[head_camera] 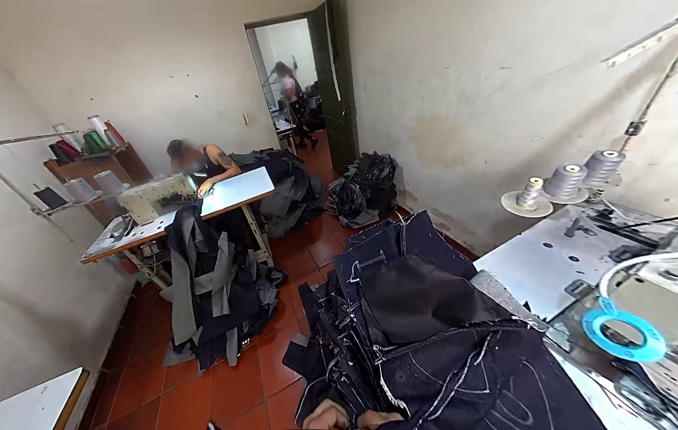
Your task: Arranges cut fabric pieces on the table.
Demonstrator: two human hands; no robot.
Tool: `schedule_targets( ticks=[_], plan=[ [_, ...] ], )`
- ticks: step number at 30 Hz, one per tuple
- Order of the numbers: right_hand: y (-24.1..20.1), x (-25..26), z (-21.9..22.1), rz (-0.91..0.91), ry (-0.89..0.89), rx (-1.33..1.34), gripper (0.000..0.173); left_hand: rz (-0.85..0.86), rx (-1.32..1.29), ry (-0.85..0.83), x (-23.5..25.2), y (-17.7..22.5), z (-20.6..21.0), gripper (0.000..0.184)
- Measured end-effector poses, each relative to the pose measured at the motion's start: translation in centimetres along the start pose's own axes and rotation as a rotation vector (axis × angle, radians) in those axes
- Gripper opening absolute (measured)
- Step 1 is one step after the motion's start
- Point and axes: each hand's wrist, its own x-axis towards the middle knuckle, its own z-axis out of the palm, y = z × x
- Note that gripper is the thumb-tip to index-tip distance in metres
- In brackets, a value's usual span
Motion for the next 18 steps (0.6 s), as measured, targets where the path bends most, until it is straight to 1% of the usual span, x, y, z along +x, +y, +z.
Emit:
schedule_targets(
  ticks=[2, 5, 6, 7, 9, 10, 12, 13, 14, 15, 16, 17, 18],
  plan=[
    [-0.3, -0.5, 0.3, 0.007, 0.082, -0.025, 0.026, -0.028, 0.144, -0.08, 0.1, 0.8, -0.8, 0.023],
    [-0.2, -0.4, 0.7, 0.043, 0.14, -0.122, 0.027, -0.216, 0.435, -0.154, 0.4, 3.2, -1.1, 0.022],
    [-0.4, -0.3, 0.7, 0.076, 0.113, -0.142, 0.028, -0.272, 0.515, -0.135, 0.4, 4.2, -0.4, 0.024],
    [-0.6, 0.0, 0.5, 0.115, 0.064, -0.148, 0.03, -0.286, 0.567, -0.075, 0.4, 4.8, 0.7, 0.027],
    [-0.9, 0.3, 0.1, 0.111, 0.051, -0.143, 0.03, -0.259, 0.585, 0.074, 0.5, 4.7, 2.4, 0.033],
    [-0.9, 0.5, -0.1, 0.098, 0.059, -0.136, 0.03, -0.246, 0.564, 0.108, 0.7, 4.5, 2.7, 0.035],
    [-1.1, 0.5, -0.4, 0.118, 0.039, -0.105, 0.03, -0.196, 0.531, 0.12, 0.7, 4.1, 2.4, 0.025],
    [-1.3, 0.5, -0.7, 0.144, 0.017, -0.082, 0.03, -0.164, 0.474, 0.111, 0.5, 4.0, 2.2, 0.022],
    [-1.5, 0.6, -0.9, 0.168, 0.011, -0.059, 0.029, -0.126, 0.354, 0.104, 0.3, 3.7, 1.9, 0.018],
    [-1.9, 0.6, -1.0, 0.189, 0.018, -0.033, 0.028, -0.111, 0.174, 0.093, 0.2, 3.3, 1.7, 0.015],
    [-2.2, 0.7, -1.2, 0.21, 0.033, 0.0, 0.028, -0.132, -0.046, 0.104, 0.0, 2.8, 1.7, 0.015],
    [-2.6, 0.9, -1.5, 0.242, 0.041, 0.051, 0.029, -0.193, -0.29, 0.145, -0.2, 2.3, 1.9, 0.013],
    [-3.0, 1.1, -1.9, 0.287, 0.028, 0.126, 0.034, -0.277, -0.51, 0.2, -0.4, 2.1, 2.2, 0.01]
  ],
)
